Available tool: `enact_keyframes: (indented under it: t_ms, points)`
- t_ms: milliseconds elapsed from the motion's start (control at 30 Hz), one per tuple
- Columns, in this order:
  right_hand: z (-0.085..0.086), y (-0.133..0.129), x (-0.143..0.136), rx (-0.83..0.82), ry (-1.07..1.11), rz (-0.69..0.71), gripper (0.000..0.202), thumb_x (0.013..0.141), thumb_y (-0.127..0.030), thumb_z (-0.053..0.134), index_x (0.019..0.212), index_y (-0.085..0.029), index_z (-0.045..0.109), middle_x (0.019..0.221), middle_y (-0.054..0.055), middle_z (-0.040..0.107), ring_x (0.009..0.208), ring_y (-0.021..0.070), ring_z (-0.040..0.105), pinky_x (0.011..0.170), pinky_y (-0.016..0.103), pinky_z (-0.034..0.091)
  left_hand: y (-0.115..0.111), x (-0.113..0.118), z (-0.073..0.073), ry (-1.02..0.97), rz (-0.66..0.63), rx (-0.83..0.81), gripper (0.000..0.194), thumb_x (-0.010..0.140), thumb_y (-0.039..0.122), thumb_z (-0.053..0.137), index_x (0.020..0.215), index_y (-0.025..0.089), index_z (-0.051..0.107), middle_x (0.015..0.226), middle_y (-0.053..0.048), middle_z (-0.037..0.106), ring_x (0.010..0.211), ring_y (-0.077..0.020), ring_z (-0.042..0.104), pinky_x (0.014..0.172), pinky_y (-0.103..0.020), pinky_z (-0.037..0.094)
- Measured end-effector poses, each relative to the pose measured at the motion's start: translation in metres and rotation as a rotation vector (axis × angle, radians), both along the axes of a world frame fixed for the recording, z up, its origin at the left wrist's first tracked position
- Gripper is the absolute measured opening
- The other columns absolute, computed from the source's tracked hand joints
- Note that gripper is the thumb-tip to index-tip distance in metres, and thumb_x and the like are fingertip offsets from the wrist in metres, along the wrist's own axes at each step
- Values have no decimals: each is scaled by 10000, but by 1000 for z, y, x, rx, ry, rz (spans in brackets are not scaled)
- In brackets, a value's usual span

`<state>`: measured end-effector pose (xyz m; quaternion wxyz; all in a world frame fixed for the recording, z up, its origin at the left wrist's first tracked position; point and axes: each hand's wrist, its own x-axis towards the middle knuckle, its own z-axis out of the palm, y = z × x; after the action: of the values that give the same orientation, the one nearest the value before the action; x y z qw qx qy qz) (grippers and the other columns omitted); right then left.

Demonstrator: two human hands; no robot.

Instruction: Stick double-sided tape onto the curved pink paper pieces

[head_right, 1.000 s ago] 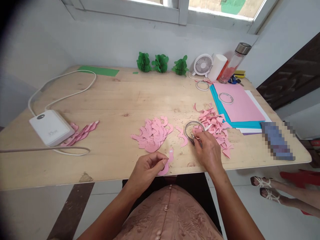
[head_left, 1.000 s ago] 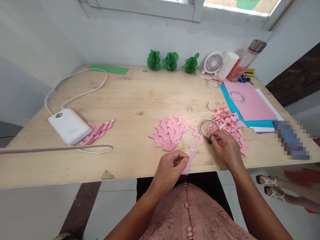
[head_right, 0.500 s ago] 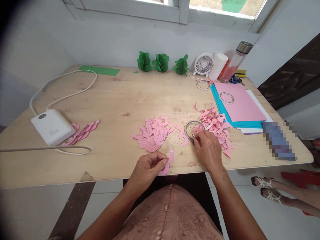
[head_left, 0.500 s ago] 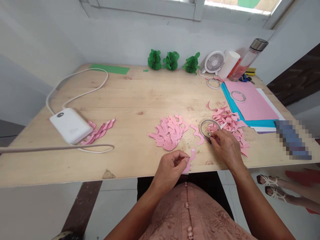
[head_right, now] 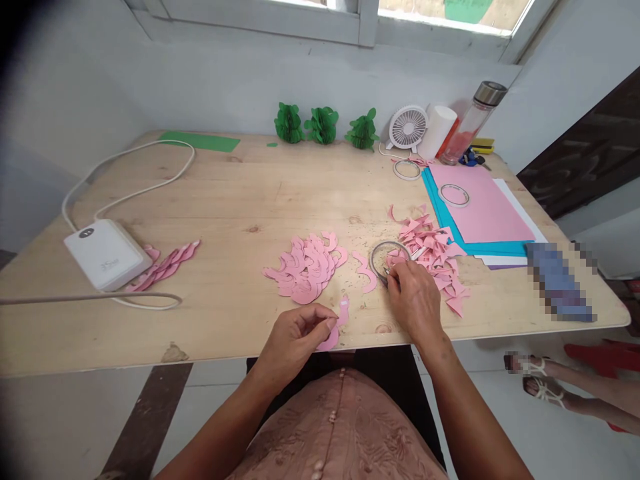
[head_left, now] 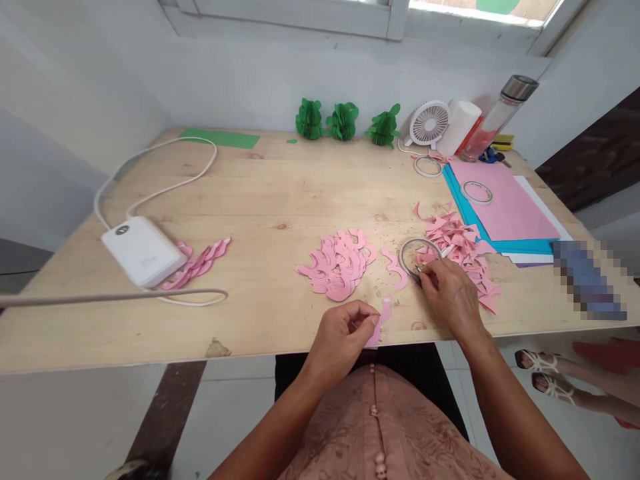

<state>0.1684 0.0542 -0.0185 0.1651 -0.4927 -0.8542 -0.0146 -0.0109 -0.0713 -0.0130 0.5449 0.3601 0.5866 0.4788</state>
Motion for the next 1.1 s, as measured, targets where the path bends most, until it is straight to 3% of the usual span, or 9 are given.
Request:
enact_keyframes:
  t_ms: [400, 567, 700, 833, 967, 1100]
  points:
    - [-4, 4, 7, -67, -7, 88, 115, 843, -192, 450, 734, -216, 477, 735, 68, 569, 733, 232, 509, 637, 328, 353, 1, 0, 0, -14, 10, -4, 162, 753, 279, 578, 672, 147, 623, 571, 24, 500, 540, -99, 427, 515, -214, 320]
    - [0, 1, 10, -151, 137, 74, 121, 847, -231, 468, 728, -213, 479, 737, 56, 562, 720, 213, 516, 642, 321, 374, 2, 0, 3, -63, 21, -16, 168, 742, 280, 596, 650, 141, 618, 556, 29, 492, 526, -89, 417, 496, -206, 313]
    - [13, -11, 8, -339, 442, 5, 127, 844, -303, 513, 758, -211, 531, 718, 17, 547, 641, 167, 487, 602, 289, 378, 5, -1, 6, -174, 101, -68, 157, 709, 280, 638, 654, 133, 623, 548, 24, 520, 536, -92, 447, 531, -211, 341]
    - [27, -32, -2, -690, 766, 64, 136, 838, -341, 547, 807, -209, 549, 754, 15, 551, 694, 161, 498, 634, 275, 407, 9, -1, 10, -277, 177, -93, 147, 689, 281, 669, 684, 135, 652, 562, 19, 562, 550, -95, 478, 581, -219, 375]
    - [32, -51, -18, -976, 865, 114, 128, 817, -324, 588, 772, -210, 553, 727, 0, 529, 679, 144, 477, 612, 253, 406, 11, 0, 12, -293, 213, -86, 134, 678, 271, 677, 699, 139, 675, 551, 22, 573, 552, -97, 490, 591, -222, 384]
    - [30, -59, -29, -1073, 863, 165, 120, 821, -306, 583, 765, -205, 551, 730, -2, 527, 689, 142, 474, 629, 256, 398, 12, 1, 13, -268, 209, -70, 141, 679, 265, 674, 707, 128, 692, 568, 11, 585, 559, -99, 496, 579, -224, 386]
